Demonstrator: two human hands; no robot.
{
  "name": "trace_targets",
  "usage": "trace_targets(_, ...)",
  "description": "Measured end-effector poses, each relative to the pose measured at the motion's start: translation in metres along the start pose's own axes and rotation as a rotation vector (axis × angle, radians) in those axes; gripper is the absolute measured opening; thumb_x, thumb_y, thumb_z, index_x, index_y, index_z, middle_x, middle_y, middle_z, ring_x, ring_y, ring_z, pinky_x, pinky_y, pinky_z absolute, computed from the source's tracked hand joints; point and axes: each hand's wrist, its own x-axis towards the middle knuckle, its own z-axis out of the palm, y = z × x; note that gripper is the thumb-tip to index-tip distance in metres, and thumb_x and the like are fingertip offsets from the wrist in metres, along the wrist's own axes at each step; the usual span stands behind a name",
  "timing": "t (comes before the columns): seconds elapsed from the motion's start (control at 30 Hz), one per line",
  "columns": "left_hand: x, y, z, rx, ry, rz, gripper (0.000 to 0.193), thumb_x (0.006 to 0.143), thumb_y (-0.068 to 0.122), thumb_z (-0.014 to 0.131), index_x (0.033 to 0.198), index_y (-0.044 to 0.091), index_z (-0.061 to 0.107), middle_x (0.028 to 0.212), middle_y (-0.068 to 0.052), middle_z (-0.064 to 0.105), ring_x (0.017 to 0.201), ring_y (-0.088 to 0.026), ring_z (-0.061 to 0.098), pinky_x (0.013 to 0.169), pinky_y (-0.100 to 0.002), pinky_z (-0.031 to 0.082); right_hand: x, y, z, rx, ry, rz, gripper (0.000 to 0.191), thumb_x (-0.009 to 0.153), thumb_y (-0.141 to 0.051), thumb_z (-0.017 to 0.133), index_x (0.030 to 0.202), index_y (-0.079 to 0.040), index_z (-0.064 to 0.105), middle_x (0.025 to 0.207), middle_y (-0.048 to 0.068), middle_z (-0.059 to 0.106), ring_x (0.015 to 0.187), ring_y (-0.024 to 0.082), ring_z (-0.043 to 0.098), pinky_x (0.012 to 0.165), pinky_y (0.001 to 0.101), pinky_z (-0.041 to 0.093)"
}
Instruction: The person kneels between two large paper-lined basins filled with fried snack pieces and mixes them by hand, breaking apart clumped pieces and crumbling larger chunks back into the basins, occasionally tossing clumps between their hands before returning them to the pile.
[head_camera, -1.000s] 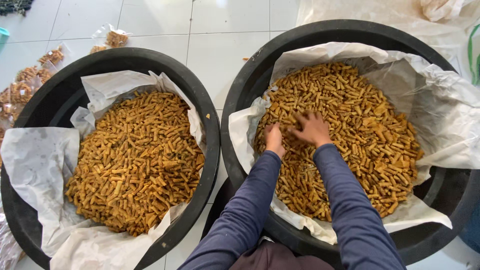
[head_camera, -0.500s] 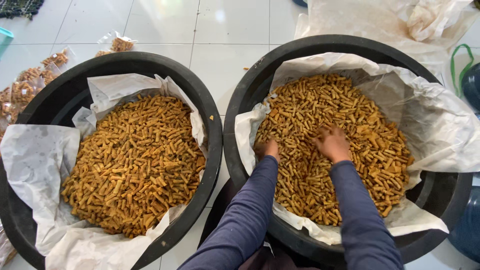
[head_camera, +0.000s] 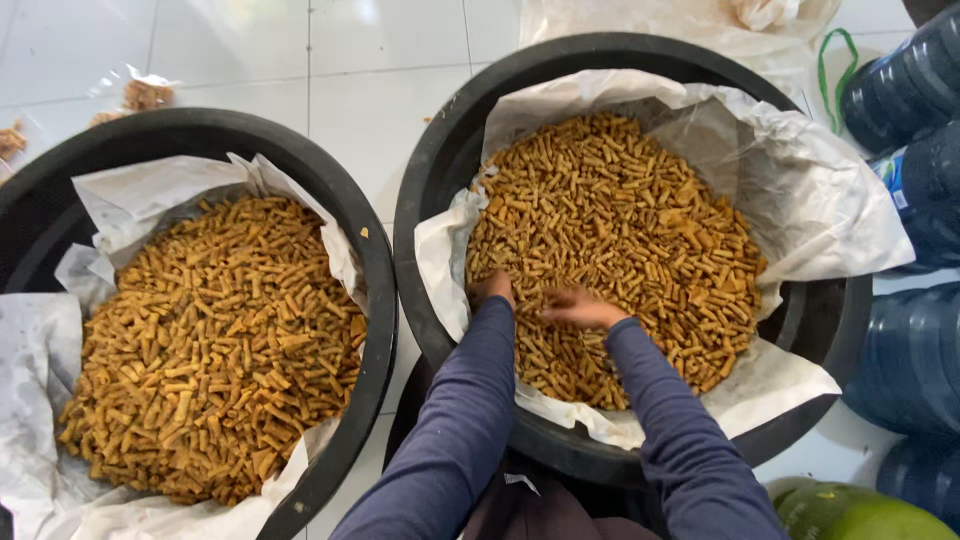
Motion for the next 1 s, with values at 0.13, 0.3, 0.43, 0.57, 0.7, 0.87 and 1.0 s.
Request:
trace_targets(0.13, 0.002, -0.004, 0.004, 0.034, -0.013, -0.010, 0.082, 0.100, 0.049, 0.051, 0.162, 0.004, 0.023, 0.164, -0.017, 0.033, 0.143, -0.036, 0.042, 0.117, -0.049, 0.038, -0.030, 0.024, -0.019, 0.316, 0.414, 0.453, 0.089, 0.086, -0.072, 0.046, 0.160, -0.023, 0.038, 0.167, 0.020, 0.038, 0.142, 0.048, 0.046, 0.116, 0.0612, 0.041)
trace_targets(0.3, -0.003, -0.005, 0.013, 0.075, -0.018, -0.019, 0.083, 0.100, 0.053, 0.048, 0.162, 0.003, 0.024, 0.162, -0.018, 0.036, 0.142, -0.037, 0.045, 0.116, -0.051, 0.039, -0.027, 0.004, 0.017, 0.000, 0.468, 0.740, 0.100, 0.087, -0.086, 0.028, 0.165, -0.025, 0.012, 0.170, 0.019, -0.009, 0.155, 0.048, -0.007, 0.116, 0.0781, 0.005)
trace_targets(0.43, -0.002, -0.002, 0.011, 0.101, -0.026, -0.024, 0.084, 0.101, 0.057, 0.046, 0.162, 0.003, 0.025, 0.161, -0.019, 0.038, 0.140, -0.038, 0.047, 0.116, -0.052, 0.039, -0.002, -0.018, 0.035, 0.125, 0.466, 0.726, 0.112, 0.082, -0.091, 0.025, 0.166, -0.020, 0.005, 0.169, 0.021, -0.010, 0.152, 0.053, 0.000, 0.116, 0.0765, 0.009)
trace_targets(0.57, 0.003, -0.003, 0.011, 0.135, -0.051, -0.029, 0.086, 0.101, 0.060, 0.044, 0.161, 0.002, 0.025, 0.160, -0.019, 0.041, 0.139, -0.039, 0.049, 0.116, -0.053, 0.040, -0.005, -0.004, 0.032, 0.234, 0.442, 0.668, 0.105, 0.085, -0.089, 0.027, 0.165, -0.021, 0.023, 0.172, 0.024, -0.005, 0.157, 0.051, 0.010, 0.124, 0.0673, 0.018)
trace_targets(0.7, 0.007, -0.006, 0.014, 0.179, -0.113, -0.002, 0.087, 0.102, 0.064, 0.042, 0.161, 0.002, 0.026, 0.159, -0.020, 0.043, 0.137, -0.040, 0.051, 0.115, -0.054, 0.041, 0.000, 0.008, 0.025, 0.385, 0.429, 0.690, 0.105, 0.086, -0.087, 0.032, 0.165, -0.018, 0.021, 0.170, 0.028, -0.012, 0.149, 0.055, 0.022, 0.124, 0.0598, 0.023)
trace_targets(0.87, 0.005, -0.011, 0.013, 0.627, -0.249, 0.120, 0.093, 0.102, 0.074, 0.031, 0.158, 0.000, 0.039, 0.162, -0.021, 0.042, 0.140, -0.039, 0.048, 0.116, -0.052, 0.041, -0.001, 0.009, 0.022, 0.381, 0.337, 0.573, 0.097, 0.091, -0.079, 0.037, 0.163, -0.014, 0.031, 0.172, 0.021, -0.002, 0.157, 0.046, -0.003, 0.126, 0.0589, 0.011)
trace_targets(1.0, 0.002, -0.007, 0.008, 0.517, -0.376, 0.037, 0.092, 0.099, 0.071, 0.034, 0.161, 0.004, 0.031, 0.164, -0.019, 0.037, 0.144, -0.038, 0.048, 0.116, -0.055, 0.040, -0.006, 0.011, 0.014, 0.589, 0.314, 0.535, 0.093, 0.090, -0.075, 0.039, 0.161, -0.016, 0.036, 0.173, 0.015, 0.005, 0.159, 0.038, -0.016, 0.128, 0.0572, 0.003)
